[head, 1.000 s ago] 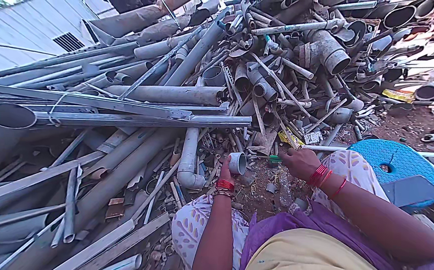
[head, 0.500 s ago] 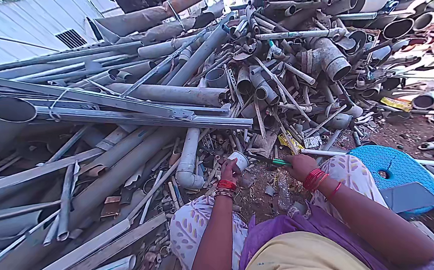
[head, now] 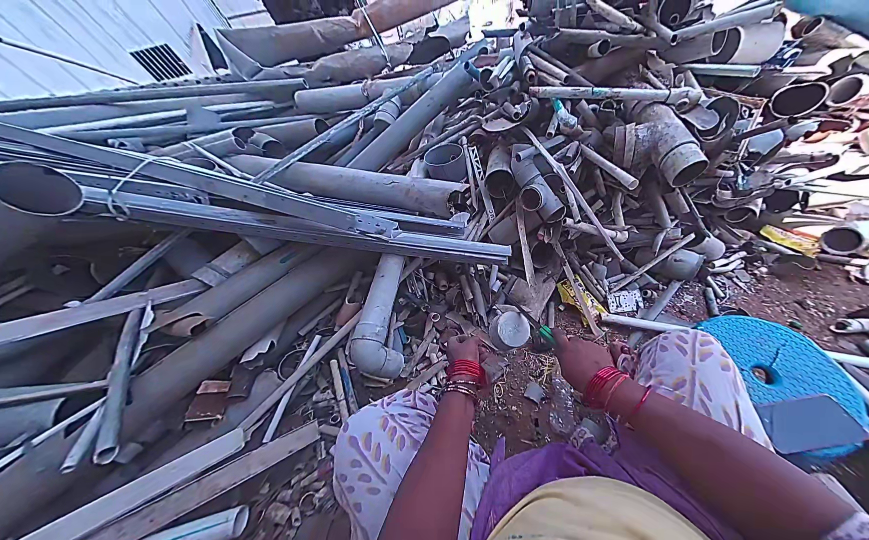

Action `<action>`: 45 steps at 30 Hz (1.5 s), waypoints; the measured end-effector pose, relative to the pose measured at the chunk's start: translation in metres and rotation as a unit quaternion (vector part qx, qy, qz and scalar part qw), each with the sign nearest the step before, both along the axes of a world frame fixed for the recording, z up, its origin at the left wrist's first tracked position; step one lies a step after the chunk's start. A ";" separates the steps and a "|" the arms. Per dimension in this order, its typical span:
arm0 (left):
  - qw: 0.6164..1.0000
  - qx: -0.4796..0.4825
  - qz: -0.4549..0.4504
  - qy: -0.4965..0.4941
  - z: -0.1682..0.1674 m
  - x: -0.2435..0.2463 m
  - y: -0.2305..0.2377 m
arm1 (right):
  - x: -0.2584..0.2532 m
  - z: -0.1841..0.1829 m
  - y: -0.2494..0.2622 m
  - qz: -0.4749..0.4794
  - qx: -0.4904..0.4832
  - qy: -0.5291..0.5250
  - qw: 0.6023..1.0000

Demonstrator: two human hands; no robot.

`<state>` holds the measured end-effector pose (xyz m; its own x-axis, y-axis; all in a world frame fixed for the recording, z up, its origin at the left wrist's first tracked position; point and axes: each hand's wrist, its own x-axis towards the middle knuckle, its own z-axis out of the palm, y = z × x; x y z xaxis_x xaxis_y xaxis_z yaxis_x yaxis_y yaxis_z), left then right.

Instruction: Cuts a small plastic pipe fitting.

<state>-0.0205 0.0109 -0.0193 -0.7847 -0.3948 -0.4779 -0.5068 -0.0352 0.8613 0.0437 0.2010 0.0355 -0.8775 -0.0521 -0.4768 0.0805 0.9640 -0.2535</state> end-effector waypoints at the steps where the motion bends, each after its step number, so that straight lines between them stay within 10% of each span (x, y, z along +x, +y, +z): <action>1: 1.000 0.008 -0.014 -0.006 0.002 -0.002 -0.003 | 0.001 0.002 0.001 -0.012 -0.017 0.016 1.000; 11: 0.996 -0.050 -0.060 0.032 -0.010 -0.001 -0.006 | -0.002 0.003 0.027 -0.076 -0.220 0.181 0.955; 18: 0.962 -0.152 -0.186 -0.130 -0.053 -0.014 0.015 | -0.046 0.025 0.053 -0.066 -0.251 0.239 0.936; 22: 0.905 -0.221 -0.285 -0.225 -0.099 -0.025 0.023 | -0.107 -0.004 0.079 -0.136 -0.240 0.142 0.951; 27: 0.744 -0.372 -0.489 -0.264 -0.163 -0.056 0.018 | -0.132 -0.023 0.077 -0.256 -0.370 0.086 0.889; 39: 0.604 -0.465 -0.612 -0.213 -0.246 -0.160 0.093 | -0.142 -0.002 0.083 -0.398 -0.592 0.046 0.699; 45: 0.536 -0.475 -0.663 -0.218 -0.309 -0.173 0.093 | -0.145 -0.005 0.095 -0.410 -0.594 0.026 0.692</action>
<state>-0.1931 0.1039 -0.3285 -0.5722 0.1441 -0.8073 0.2951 0.9547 -0.0387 -0.1011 0.2961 0.0310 -0.8588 0.1443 -0.4916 0.4382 -0.2904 -0.8507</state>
